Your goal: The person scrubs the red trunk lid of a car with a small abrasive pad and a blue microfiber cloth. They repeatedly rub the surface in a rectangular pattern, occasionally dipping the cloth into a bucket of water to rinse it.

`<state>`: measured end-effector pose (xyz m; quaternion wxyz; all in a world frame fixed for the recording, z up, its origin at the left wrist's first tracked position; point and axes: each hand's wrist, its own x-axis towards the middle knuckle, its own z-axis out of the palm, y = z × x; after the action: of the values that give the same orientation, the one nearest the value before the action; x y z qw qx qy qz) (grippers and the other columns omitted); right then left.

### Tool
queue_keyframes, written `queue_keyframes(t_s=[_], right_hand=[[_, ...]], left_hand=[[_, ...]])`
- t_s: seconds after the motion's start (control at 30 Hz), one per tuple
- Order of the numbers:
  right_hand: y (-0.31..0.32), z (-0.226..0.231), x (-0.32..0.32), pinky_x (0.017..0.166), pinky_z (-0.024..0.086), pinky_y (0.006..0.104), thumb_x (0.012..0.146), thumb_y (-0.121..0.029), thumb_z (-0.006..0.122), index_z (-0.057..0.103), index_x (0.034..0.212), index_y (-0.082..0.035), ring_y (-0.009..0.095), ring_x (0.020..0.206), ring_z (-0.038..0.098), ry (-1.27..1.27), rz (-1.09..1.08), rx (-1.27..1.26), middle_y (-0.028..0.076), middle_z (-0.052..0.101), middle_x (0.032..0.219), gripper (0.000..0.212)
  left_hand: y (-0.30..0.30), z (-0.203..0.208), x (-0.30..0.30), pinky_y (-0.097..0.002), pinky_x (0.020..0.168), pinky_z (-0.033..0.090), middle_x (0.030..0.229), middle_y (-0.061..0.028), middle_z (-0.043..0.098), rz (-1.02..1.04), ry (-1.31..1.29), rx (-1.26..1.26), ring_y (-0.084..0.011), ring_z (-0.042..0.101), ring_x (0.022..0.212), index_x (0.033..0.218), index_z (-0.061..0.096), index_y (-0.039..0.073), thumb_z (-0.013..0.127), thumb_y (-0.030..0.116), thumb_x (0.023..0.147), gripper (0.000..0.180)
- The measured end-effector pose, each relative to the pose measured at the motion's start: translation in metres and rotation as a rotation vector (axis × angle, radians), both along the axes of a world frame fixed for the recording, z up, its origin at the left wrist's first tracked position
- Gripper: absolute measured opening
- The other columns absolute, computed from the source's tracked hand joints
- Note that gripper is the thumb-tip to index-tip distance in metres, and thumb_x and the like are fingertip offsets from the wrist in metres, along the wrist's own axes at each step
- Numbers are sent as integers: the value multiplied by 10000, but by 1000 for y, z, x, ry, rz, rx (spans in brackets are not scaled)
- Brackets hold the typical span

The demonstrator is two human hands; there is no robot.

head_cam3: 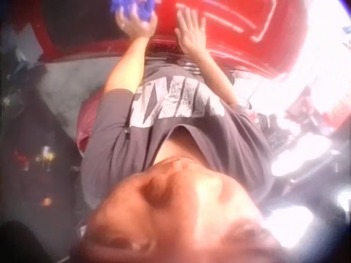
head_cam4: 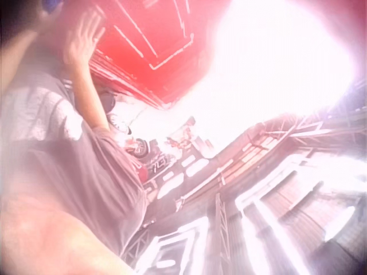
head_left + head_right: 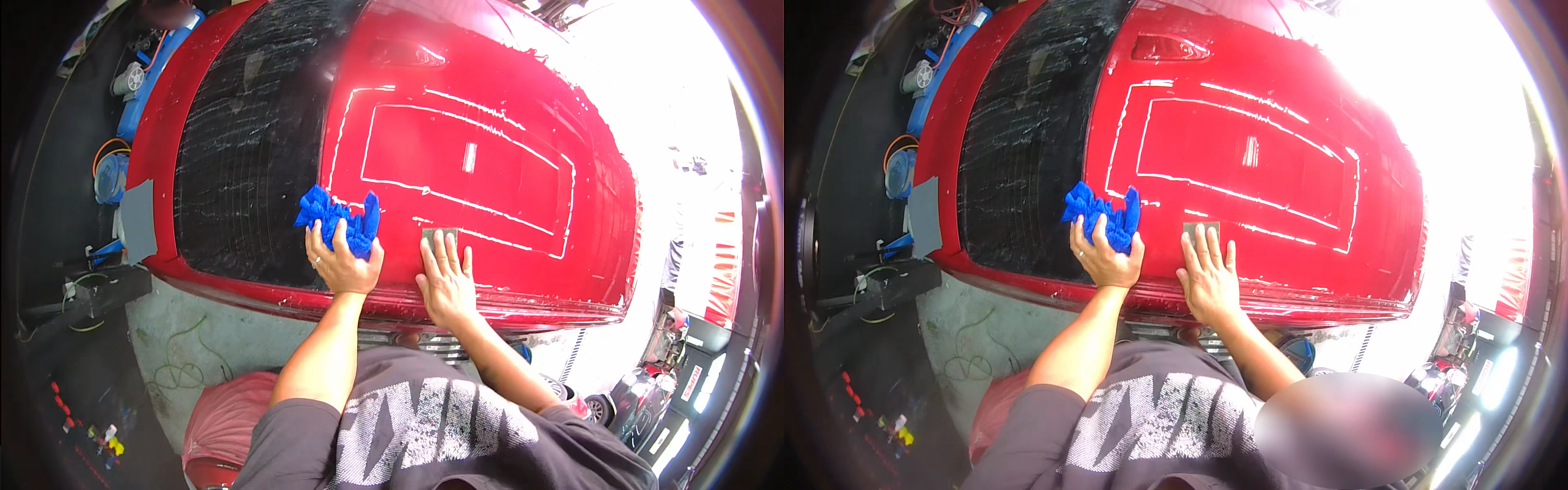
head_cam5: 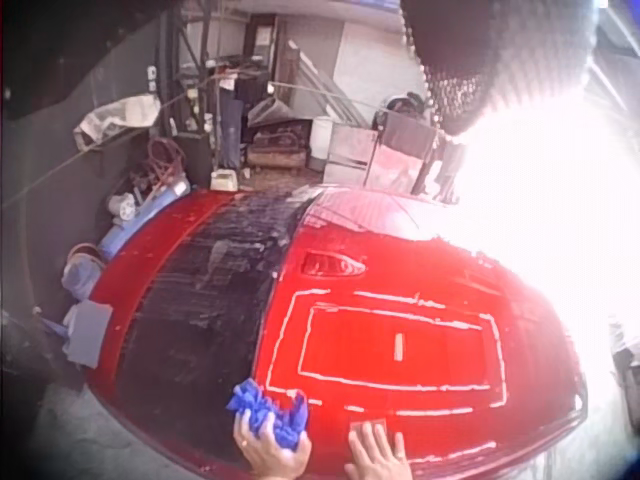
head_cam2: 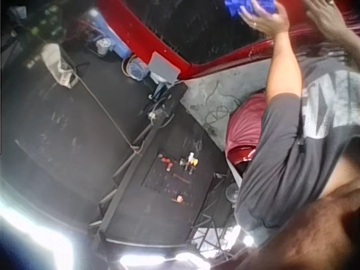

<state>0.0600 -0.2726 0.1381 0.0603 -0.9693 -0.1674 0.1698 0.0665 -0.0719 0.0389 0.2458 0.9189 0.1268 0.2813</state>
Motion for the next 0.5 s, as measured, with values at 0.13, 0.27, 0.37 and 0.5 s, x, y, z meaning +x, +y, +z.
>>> queue_keyframes(t_s=[0.13,0.27,0.37,0.5], right_hand=[[5,-12,102,1356,102,653,1136,-353,486,300,1735,-115,375,1705,152,-141,35,-98,192,236,1820,671],[14,-47,304,1360,130,655,1178,-427,292,250,1748,-128,371,1697,182,-333,-32,-198,172,178,1838,645],[-21,-47,455,1333,186,688,1163,-515,210,278,1739,-153,374,1684,231,-300,-216,-77,145,266,1820,685],[-25,-65,452,1332,189,683,1165,-501,232,276,1738,-132,384,1682,230,-339,-201,-69,149,263,1820,683]], left_hand=[[5,3,-6,-695,1172,385,1546,-335,423,18,27,-7,-557,426,1428,1451,553,62,846,374,798,781],[11,0,-10,-688,1160,395,1538,-335,421,-3,10,-7,-556,434,1415,1447,558,60,836,393,801,778],[5,0,-5,-696,1143,408,1526,-343,434,-60,-37,-14,-571,446,1397,1443,563,61,823,424,820,767],[7,-6,-4,-707,1146,407,1505,-351,453,-35,-54,0,-582,456,1387,1442,560,66,822,435,834,758]])
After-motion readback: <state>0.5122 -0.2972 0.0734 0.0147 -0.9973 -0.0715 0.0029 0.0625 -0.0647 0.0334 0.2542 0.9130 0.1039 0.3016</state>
